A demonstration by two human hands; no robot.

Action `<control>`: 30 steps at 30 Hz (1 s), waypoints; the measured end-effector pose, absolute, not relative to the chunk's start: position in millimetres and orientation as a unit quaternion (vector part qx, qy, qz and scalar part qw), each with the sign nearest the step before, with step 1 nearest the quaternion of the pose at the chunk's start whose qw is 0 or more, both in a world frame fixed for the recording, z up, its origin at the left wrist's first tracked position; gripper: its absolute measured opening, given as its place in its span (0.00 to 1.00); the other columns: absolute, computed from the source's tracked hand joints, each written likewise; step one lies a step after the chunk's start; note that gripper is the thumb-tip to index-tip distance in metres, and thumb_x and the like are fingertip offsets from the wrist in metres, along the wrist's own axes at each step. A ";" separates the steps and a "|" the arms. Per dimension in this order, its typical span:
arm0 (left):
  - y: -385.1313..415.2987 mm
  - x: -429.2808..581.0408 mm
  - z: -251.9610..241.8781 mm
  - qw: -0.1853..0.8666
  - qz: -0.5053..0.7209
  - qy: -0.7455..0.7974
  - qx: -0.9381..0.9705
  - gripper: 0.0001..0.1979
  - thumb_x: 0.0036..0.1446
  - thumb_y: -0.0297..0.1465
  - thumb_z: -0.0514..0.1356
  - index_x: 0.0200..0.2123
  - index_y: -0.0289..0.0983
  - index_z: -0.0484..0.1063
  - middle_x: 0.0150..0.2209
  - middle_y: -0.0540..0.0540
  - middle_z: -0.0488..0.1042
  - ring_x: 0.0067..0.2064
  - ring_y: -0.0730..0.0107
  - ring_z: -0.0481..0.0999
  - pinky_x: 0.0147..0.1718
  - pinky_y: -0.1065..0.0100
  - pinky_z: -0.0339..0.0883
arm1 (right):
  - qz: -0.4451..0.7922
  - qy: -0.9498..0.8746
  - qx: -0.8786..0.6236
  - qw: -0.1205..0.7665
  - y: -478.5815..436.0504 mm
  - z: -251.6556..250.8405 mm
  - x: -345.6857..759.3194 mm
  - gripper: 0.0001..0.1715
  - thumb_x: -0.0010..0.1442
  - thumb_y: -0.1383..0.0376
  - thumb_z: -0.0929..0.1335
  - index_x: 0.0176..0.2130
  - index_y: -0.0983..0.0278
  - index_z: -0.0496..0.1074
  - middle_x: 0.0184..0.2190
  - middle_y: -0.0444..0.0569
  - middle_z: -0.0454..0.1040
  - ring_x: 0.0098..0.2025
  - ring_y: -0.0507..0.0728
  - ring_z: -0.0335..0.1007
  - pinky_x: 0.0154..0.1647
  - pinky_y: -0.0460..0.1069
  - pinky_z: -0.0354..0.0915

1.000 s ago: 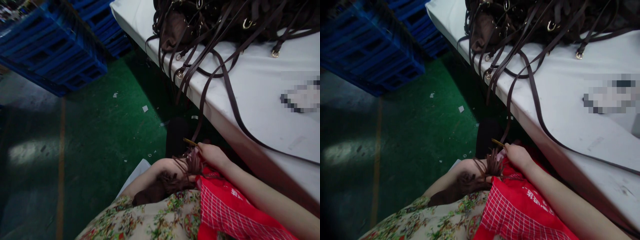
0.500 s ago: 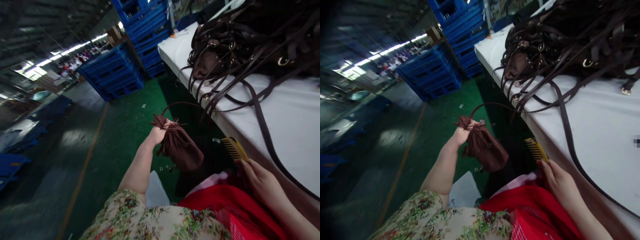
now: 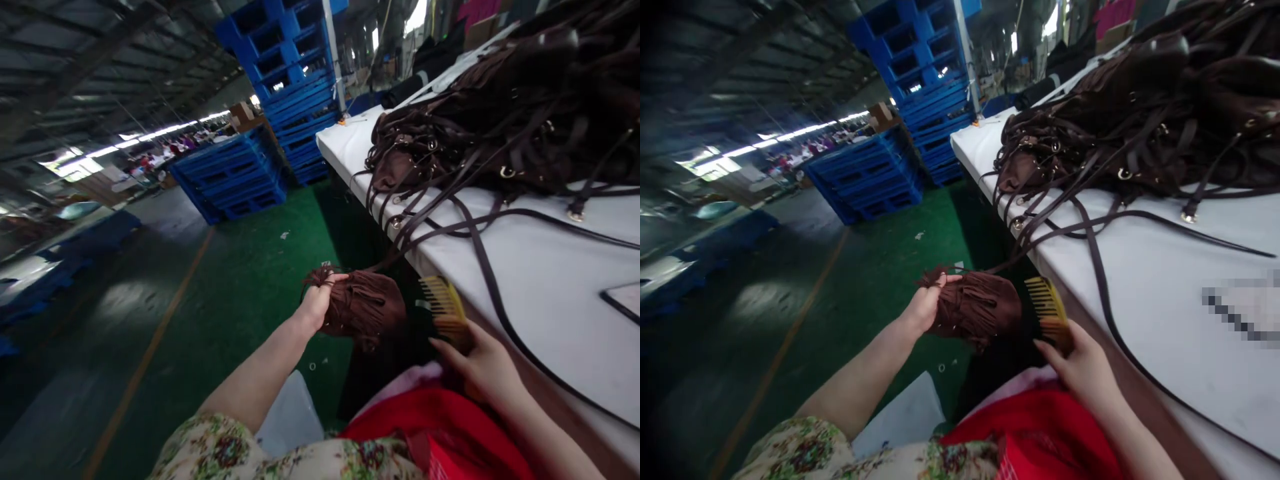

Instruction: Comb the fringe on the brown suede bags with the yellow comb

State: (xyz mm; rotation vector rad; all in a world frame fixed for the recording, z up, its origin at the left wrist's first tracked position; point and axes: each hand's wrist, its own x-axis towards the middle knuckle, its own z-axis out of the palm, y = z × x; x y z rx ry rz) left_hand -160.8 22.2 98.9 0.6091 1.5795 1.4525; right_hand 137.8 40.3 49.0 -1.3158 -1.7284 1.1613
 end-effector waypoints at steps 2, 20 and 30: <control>2.7 -133.7 74.9 0.516 0.561 0.620 0.187 0.21 0.56 0.45 0.57 0.42 0.35 0.77 0.38 0.39 0.79 0.43 0.55 0.78 0.48 0.53 0.69 | 0.476 -0.660 -0.481 0.326 41.7 50.8 128.5 0.22 0.49 0.55 0.71 0.42 0.61 0.71 0.39 0.52 0.78 0.40 0.62 0.76 0.41 0.53 0.72; -27.7 -92.8 37.8 0.572 0.613 0.545 0.005 0.19 0.63 0.39 0.51 0.41 0.30 0.76 0.42 0.37 0.79 0.48 0.60 0.77 0.53 0.58 0.66 | 0.483 -0.714 -0.465 0.199 26.1 -10.0 174.1 0.16 0.46 0.70 0.64 0.36 0.63 0.74 0.36 0.47 0.75 0.39 0.56 0.72 0.44 0.50 0.67; -30.6 -89.9 26.9 0.575 0.610 0.545 -0.030 0.19 0.63 0.39 0.51 0.40 0.32 0.75 0.45 0.39 0.78 0.50 0.60 0.76 0.52 0.59 0.68 | 0.405 -0.707 -0.513 0.270 34.0 9.7 132.3 0.21 0.49 0.61 0.70 0.44 0.64 0.71 0.39 0.50 0.75 0.40 0.58 0.71 0.43 0.51 0.67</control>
